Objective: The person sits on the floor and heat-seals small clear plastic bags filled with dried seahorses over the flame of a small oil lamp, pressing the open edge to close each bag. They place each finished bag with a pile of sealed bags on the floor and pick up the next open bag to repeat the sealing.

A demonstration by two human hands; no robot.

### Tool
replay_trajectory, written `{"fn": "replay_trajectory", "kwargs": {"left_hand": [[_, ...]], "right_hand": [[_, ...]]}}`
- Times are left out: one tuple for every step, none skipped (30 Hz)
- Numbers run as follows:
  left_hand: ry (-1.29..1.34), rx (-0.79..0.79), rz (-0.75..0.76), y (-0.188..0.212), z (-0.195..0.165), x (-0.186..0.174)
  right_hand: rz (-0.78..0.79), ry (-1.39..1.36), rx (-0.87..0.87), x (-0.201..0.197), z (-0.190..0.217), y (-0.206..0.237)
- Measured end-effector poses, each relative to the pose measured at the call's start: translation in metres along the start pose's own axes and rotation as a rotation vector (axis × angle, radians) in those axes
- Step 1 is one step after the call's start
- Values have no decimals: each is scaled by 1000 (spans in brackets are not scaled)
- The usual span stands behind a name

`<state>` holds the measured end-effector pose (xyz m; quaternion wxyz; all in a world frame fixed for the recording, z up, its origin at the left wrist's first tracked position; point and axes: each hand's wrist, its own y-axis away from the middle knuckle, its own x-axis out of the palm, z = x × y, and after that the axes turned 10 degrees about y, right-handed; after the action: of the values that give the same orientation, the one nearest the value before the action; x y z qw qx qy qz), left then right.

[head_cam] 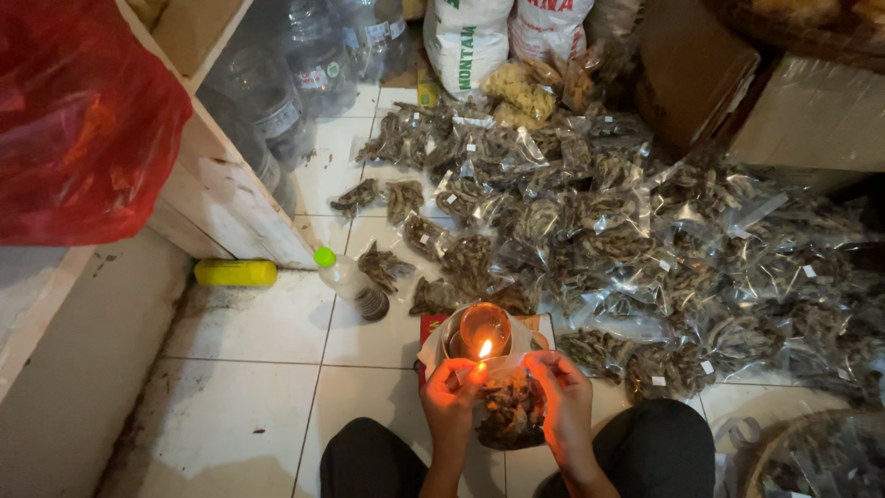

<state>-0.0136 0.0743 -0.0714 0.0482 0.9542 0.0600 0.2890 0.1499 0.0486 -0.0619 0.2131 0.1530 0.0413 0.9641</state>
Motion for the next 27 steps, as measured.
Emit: {"fn": "replay_trajectory", "kwargs": {"left_hand": [[-15,11,2,1,-1,1],[-31,23,2,2,-2,3],[-46,35,3,3,-4,4],[-67,40,-2,4,-5,6],[-88,45,-7,4,-6,8],[-107,50,-13,5,-6,11],[-113,63,-11,6,-7,13],[-117,74,-9,8,-7,16],[-118,85,-9,10,-7,19],[-117,79,-18,9,-7,24],[-117,72,-27,9,-7,27],[-119,64,-36,10,-7,30],[-120,83,-28,11,-8,33],[-122,102,-18,11,-9,36],[-126,116,-8,12,-11,38],[-110,106,-2,15,-14,40],[-91,94,4,17,-16,43],[-72,77,6,22,-17,45],[-94,83,-3,25,-19,46],[-116,94,-10,26,-21,48],[-141,105,-16,28,-23,50],[-143,107,-17,29,-24,53],[-145,112,-18,28,-24,54],[-147,117,-19,28,-25,56],[-142,106,-24,27,-25,57],[-137,95,-29,28,-24,58],[-134,87,-32,27,-24,59]], "right_hand": [[1,-16,-6,1,3,1],[3,-32,-12,2,5,2],[6,-47,-18,3,8,3],[-16,-26,-7,3,10,4],[-38,-4,5,3,12,5],[-59,20,16,2,14,6],[-80,44,50,1,15,6],[-102,71,84,-1,15,6],[-123,102,119,-4,16,6],[-99,51,60,-5,16,4],[-74,-1,3,-6,16,0],[-49,-55,-52,-7,16,0],[-57,-52,-43,-9,17,-1],[-68,-51,-34,-10,18,-1],[-82,-50,-23,-11,19,0],[-83,-55,-34,-11,21,0],[-84,-57,-46,-10,24,1],[-87,-57,-53,-12,27,4],[-82,-40,-50,-13,31,7],[-74,-28,-52,-12,34,8],[-68,-16,-53,-12,38,10],[-71,1,-40,-12,42,11],[-74,18,-29,-12,45,12],[-76,34,-18,-11,48,13],[-77,30,-25,-11,51,13],[-78,25,-32,-10,52,13],[-78,16,-41,-8,53,13]]}}
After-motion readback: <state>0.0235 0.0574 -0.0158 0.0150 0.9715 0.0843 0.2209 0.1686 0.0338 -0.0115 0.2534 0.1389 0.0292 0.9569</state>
